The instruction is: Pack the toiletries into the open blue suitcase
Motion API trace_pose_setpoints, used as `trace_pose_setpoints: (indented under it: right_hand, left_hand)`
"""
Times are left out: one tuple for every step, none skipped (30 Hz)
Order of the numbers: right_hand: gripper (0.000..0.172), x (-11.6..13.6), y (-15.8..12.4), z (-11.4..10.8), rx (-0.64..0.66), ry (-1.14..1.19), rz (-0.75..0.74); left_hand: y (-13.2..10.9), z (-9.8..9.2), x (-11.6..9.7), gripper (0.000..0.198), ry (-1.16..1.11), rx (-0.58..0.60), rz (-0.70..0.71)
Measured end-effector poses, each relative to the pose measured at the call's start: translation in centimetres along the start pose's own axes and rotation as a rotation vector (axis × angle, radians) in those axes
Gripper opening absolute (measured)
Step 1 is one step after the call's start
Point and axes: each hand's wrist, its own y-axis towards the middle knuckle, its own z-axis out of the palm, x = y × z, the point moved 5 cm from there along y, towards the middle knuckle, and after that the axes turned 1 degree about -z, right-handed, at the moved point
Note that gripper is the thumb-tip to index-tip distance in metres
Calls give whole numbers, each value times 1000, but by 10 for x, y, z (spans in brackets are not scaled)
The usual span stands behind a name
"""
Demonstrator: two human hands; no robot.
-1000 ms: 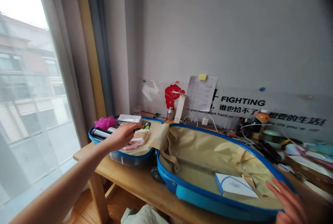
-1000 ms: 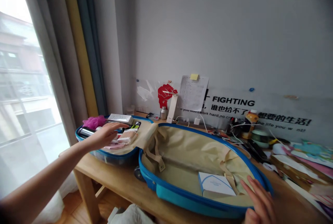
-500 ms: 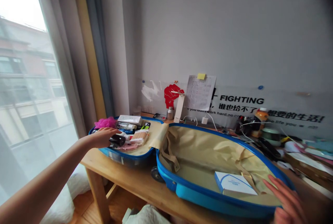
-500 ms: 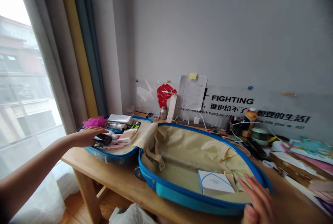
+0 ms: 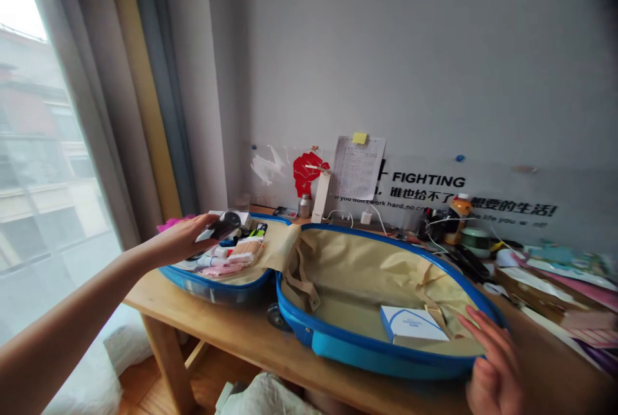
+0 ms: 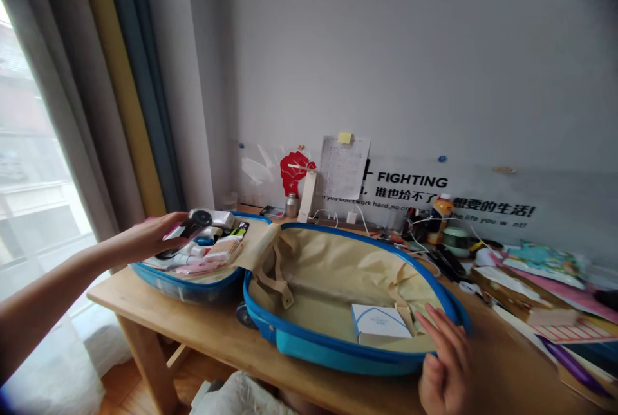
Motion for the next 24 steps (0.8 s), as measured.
trace_pose_setpoints:
  right_hand:
    - [48,1,1,0,-4,6,3]
    - [48,1,2,0,-9,13,7]
    - [48,2,3,-1,-12,20,15]
    - [48,2,3,-1,-14,27,23]
    - [48,2,4,-1,-14,30,31]
    - [48,2,4,-2,-14,28,37]
    - [48,2,4,-2,-10,24,41]
    - [49,2,3,-2,-8,19,43]
    - [49,2,3,-2,-8,16,48]
    - [50,1,2,-2,-11,14,56]
    - [50,0,1,-2,-13,13,65]
    - [51,0,0,-2,-14,14,71]
    - [51,-1,0,-2,-14,16,75]
    - [52,-1,-1,-2,-17,17,78]
    - [52,-1,-1,-2,-16,18,80]
    - [52,-1,-1,-2,-13,20,80]
    - [52,0,-1,-2,-14,24,79]
    - [52,0,0,-2,-15,26,75]
    - [51,1,0,-2,-13,25,68]
    - [50,2,1,-2,-11,24,59]
    - [49,3,1,-2,-11,25,50]
    - [48,4,1,-2,-12,27,44]
    - [47,4,2,-2,-11,29,41]
    - [47,4,2,-2,-11,30,42]
  left_hand:
    - [0,-9,-17,63,-65,-39,22]
    - [0,-17,-37,65,-136,-79,62]
    - [0,-25,-61,66,-220,-116,132]
    - [0,-31,-86,65,-319,-138,220]
    - [1,-33,-112,63,-435,-137,319]
    - [2,-32,-138,61,-559,-106,414]
    - [4,-29,-163,59,-681,-71,491]
    - [7,-21,-186,56,-776,-7,544]
    - [11,-10,-208,55,-840,66,587]
    - [15,2,-227,56,-862,114,621]
    - [19,15,-244,58,-848,145,646]
    - [23,29,-258,58,-809,188,661]
    - [26,43,-269,59,-749,248,676]
    - [29,57,-278,60,-674,316,690]
    - [30,71,-285,61,-593,393,701]
    - [31,83,-290,61,-507,477,709]
    - [31,94,-293,62,-423,557,713]
    - [30,103,-294,63,-344,626,713]
    - [30,111,-294,65,-275,681,712]
    - [29,117,-294,66,-222,718,710]
    - [29,122,-295,68,-184,737,709]
    - [29,126,-296,69,-161,743,710]
    - [28,129,-297,69,-148,744,713]
    - [27,133,-298,68,-138,748,717]
